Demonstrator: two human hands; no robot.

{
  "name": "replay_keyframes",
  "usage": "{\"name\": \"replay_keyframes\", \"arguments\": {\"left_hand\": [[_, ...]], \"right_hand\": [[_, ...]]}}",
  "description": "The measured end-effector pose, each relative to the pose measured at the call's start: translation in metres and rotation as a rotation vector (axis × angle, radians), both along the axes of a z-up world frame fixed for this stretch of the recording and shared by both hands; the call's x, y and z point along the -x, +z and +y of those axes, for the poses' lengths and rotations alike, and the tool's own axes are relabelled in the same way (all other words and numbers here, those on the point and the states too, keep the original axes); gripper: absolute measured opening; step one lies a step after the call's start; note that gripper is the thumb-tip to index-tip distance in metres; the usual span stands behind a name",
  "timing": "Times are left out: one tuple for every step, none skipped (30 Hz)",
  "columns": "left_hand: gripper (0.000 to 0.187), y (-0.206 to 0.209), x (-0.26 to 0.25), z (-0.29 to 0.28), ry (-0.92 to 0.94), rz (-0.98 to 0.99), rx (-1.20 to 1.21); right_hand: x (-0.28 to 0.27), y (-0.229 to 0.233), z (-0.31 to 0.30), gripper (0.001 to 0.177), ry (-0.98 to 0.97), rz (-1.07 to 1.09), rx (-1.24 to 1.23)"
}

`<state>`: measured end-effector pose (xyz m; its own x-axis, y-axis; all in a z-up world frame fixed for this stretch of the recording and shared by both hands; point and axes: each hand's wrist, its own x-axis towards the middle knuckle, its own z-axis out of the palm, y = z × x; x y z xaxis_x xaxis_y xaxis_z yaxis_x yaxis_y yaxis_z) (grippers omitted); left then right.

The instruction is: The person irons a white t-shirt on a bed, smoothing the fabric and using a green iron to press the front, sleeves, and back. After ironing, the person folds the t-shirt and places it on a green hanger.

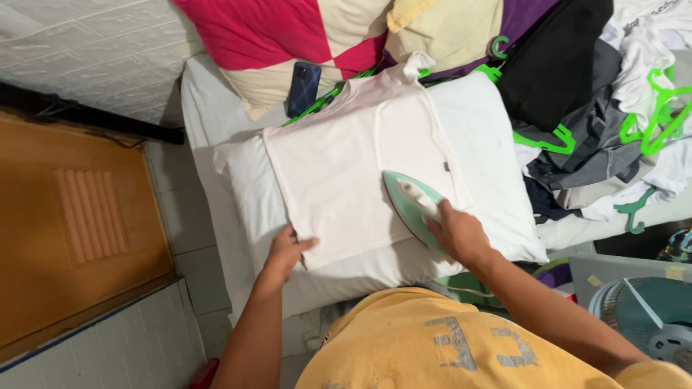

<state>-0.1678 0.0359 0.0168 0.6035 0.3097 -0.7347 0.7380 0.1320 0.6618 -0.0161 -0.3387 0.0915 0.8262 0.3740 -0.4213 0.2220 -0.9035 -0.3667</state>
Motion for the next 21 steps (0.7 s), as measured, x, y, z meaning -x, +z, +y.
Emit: {"name": "replay_keyframes", "arguments": {"left_hand": [[0.055,0.010,0.008,-0.002,-0.064,0.089,0.010],[0.057,0.017,0.014,-0.003,-0.127,0.179,0.021],[0.054,0.020,0.016,-0.004,-0.087,0.178,0.081],[0.052,0.022,0.019,-0.005,-0.046,0.176,0.142],[0.049,0.023,0.023,-0.004,-0.005,0.176,0.200],[0.047,0.024,0.027,-0.001,-0.005,0.155,0.230],[0.044,0.025,0.029,0.001,-0.003,0.133,0.262],[0.042,0.027,0.032,0.002,0.000,0.111,0.293],[0.039,0.030,0.034,0.005,-0.009,0.100,0.311],[0.036,0.034,0.037,0.006,-0.017,0.089,0.330],[0.033,0.039,0.041,0.010,-0.026,0.079,0.348],[0.031,0.042,0.046,0.014,-0.042,0.087,0.334],[0.029,0.044,0.049,0.016,-0.061,0.095,0.324],[0.027,0.043,0.052,0.017,-0.081,0.102,0.315],[0.025,0.041,0.057,0.020,-0.077,0.102,0.246],[0.024,0.039,0.062,0.024,-0.073,0.102,0.177],[0.023,0.037,0.064,0.028,-0.071,0.101,0.107],[0.019,0.036,0.065,0.031,-0.065,0.131,-0.049],[0.016,0.035,0.064,0.033,-0.060,0.156,-0.205],[0.015,0.035,0.060,0.032,-0.054,0.180,-0.361],[0.016,0.036,0.055,0.029,-0.132,0.050,-0.595]], "right_hand": [[0.001,0.000,0.002,0.050,-0.004,0.001,0.033],[-0.002,0.001,0.006,0.052,-0.008,0.001,0.065],[-0.006,0.001,0.009,0.054,-0.014,0.001,0.100],[-0.016,0.000,0.016,0.054,-0.011,-0.021,0.093],[-0.030,-0.001,0.026,0.055,-0.009,-0.043,0.083],[-0.046,-0.001,0.037,0.055,0.014,-0.019,0.059],[-0.063,0.000,0.047,0.054,0.040,0.004,0.036],[-0.077,0.005,0.055,0.057,0.177,0.043,0.027],[-0.091,0.010,0.064,0.061,0.314,0.081,0.016],[-0.094,0.017,0.071,0.065,0.451,0.118,0.005],[-0.087,0.022,0.081,0.063,0.515,0.157,0.036],[-0.077,0.025,0.095,0.061,0.580,0.195,0.068],[-0.066,0.028,0.109,0.058,0.640,0.234,0.104],[-0.051,0.031,0.121,0.057,0.671,0.211,0.079],[-0.033,0.033,0.132,0.056,0.702,0.186,0.056],[-0.016,0.033,0.146,0.055,0.716,0.202,0.056],[-0.001,0.034,0.160,0.055,0.728,0.216,0.056],[0.017,0.035,0.172,0.052,0.713,0.230,0.080],[0.028,0.034,0.176,0.050,0.696,0.240,0.105],[0.033,0.033,0.170,0.049,0.650,0.221,0.085],[0.038,0.030,0.163,0.049,0.601,0.206,0.062]]}}
